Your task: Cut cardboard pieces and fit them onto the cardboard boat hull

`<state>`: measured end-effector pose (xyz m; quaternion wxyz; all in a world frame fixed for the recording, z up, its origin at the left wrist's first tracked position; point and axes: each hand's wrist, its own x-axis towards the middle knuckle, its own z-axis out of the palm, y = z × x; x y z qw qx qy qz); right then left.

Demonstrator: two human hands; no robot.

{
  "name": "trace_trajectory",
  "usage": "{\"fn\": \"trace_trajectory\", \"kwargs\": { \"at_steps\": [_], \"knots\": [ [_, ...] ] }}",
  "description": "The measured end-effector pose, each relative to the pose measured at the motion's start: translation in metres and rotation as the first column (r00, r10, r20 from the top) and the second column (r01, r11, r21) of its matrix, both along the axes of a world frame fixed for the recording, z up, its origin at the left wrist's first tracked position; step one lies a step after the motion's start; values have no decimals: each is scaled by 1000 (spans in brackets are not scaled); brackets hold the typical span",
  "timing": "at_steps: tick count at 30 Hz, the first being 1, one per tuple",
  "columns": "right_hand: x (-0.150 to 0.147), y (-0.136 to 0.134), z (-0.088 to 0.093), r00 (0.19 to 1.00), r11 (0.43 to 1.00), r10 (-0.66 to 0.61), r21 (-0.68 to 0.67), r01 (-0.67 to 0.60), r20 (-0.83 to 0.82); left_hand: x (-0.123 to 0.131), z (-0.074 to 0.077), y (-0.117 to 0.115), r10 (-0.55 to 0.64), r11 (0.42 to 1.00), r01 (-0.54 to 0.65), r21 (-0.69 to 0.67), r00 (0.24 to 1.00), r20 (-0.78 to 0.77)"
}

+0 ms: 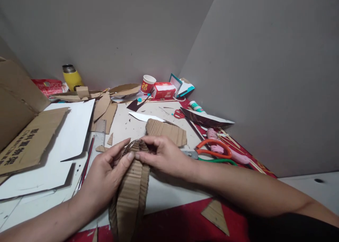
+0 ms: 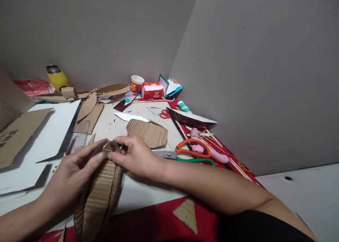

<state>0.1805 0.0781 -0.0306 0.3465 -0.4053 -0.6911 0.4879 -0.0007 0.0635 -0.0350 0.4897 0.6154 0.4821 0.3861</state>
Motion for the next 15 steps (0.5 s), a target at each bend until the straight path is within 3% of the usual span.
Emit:
{"fn": "trace_trajectory", "kwargs": {
  "at_steps": [5, 9, 15],
  "knots": [
    [4, 2, 5, 999, 995, -33, 92, 33, 0, -3, 4, -1, 37, 998, -36, -44, 999, 38],
    [7, 1, 5, 998, 985, -33, 168, 25, 50, -9, 0, -2, 48, 981, -17, 194, 986, -158],
    [7, -1, 5, 993, 978, -40, 207, 17, 111, -11, -10, -3, 89, 883, 57, 465, 954, -287]
  ]
}}
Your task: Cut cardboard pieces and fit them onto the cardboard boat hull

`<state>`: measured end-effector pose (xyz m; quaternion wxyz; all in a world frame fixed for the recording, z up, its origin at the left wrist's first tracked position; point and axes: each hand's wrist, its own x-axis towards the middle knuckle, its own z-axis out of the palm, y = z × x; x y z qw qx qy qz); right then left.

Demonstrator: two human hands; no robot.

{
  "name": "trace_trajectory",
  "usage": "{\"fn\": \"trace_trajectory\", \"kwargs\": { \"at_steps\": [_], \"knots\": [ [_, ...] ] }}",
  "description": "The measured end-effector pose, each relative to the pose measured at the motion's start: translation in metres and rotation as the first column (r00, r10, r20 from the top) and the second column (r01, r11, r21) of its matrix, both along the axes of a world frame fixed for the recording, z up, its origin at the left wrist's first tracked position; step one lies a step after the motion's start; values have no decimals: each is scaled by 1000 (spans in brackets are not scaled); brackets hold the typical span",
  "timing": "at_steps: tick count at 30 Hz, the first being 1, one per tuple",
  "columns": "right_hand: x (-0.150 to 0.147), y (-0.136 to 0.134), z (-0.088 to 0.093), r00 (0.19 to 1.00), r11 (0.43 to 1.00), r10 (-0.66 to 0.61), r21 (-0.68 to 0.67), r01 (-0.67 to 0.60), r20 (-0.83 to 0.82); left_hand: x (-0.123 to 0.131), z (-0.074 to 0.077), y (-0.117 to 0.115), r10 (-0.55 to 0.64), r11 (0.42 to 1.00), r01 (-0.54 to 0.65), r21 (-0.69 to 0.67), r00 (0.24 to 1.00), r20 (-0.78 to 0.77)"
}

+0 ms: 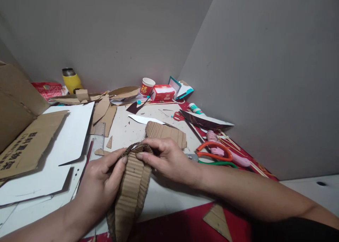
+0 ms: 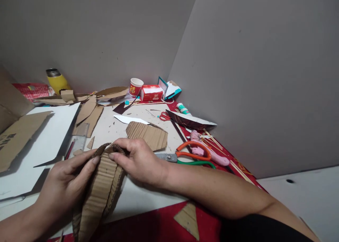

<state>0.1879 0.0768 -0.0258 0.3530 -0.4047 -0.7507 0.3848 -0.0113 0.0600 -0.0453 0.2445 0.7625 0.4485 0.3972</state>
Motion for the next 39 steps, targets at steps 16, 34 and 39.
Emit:
{"fn": "trace_trajectory", "kwargs": {
  "at_steps": [16, 34, 39],
  "knots": [
    [-10, -4, 2, 989, 969, -43, -246, 7, -145, 4, 7, 9, 30, 990, -19, -139, 997, 74],
    [-15, -5, -5, 999, 995, 18, 103, -15, -27, 6, 11, 5, 55, 976, -4, -219, 972, 230],
    [-22, -5, 9, 999, 960, -32, 279, 23, 26, 9, 20, 3, 49, 981, 10, -196, 955, 293]
  ]
}}
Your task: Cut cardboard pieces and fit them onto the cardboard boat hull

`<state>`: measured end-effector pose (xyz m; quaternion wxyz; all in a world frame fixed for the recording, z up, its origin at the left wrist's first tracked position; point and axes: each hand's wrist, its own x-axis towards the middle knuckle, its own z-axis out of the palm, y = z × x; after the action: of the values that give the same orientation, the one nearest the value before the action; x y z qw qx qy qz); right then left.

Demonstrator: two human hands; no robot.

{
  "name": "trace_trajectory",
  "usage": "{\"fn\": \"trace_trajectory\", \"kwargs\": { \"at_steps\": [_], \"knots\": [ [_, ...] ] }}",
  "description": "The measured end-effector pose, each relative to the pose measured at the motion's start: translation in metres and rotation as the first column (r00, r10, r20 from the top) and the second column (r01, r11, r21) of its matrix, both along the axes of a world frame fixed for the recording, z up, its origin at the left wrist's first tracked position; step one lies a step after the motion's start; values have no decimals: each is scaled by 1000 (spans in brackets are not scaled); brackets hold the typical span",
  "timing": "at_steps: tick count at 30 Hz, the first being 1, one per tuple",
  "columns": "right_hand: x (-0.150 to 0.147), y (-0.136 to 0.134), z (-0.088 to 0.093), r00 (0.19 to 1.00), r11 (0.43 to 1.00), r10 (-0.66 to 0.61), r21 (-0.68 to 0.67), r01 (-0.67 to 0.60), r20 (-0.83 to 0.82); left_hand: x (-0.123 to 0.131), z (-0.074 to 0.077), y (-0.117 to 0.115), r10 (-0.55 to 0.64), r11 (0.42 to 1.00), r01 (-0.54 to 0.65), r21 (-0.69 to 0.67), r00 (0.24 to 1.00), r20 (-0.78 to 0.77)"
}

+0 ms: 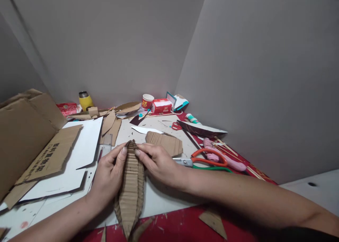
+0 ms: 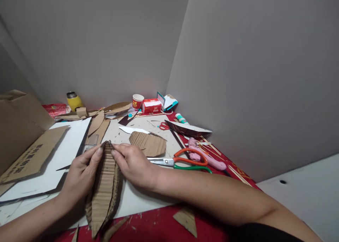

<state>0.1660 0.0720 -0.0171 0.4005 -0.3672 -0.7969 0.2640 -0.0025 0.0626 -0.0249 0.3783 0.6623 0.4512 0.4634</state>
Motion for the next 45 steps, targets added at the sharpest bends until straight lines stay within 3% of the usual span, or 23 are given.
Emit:
{"fn": "trace_trajectory", "kwargs": {
  "at_steps": [6, 9, 15, 22, 32, 37, 45],
  "knots": [
    [-11, 1, 10, 999, 987, -36, 158, 38, -16, 2, 12, -1, 132, 979, -133, 153, 991, 19],
    [-16, 1, 9, 998, 979, -52, 198, 59, -43, 3, 13, -2, 126, 979, -135, 154, 990, 63],
    [-17, -7, 6, 983, 964, -174, 213, 158, 58, 9, 10, -8, 135, 974, -148, 169, 987, 86],
    [-8, -15, 1, 986, 960, -164, 234, 157, 14, 19, 11, -15, 127, 976, -143, 166, 987, 102],
    [1, 0, -19, 981, 976, -186, 124, 178, 56, 30, -7, -4, 56, 994, -33, -104, 973, 222],
    [-2, -1, -22, 975, 979, -200, 63, 194, 101, 36, -16, -10, 62, 989, -23, -146, 960, 273],
    [-1, 1, -15, 982, 993, -101, -38, 108, 159, 27, -24, -8, 128, 984, -77, -161, 935, 331]
  ]
}}
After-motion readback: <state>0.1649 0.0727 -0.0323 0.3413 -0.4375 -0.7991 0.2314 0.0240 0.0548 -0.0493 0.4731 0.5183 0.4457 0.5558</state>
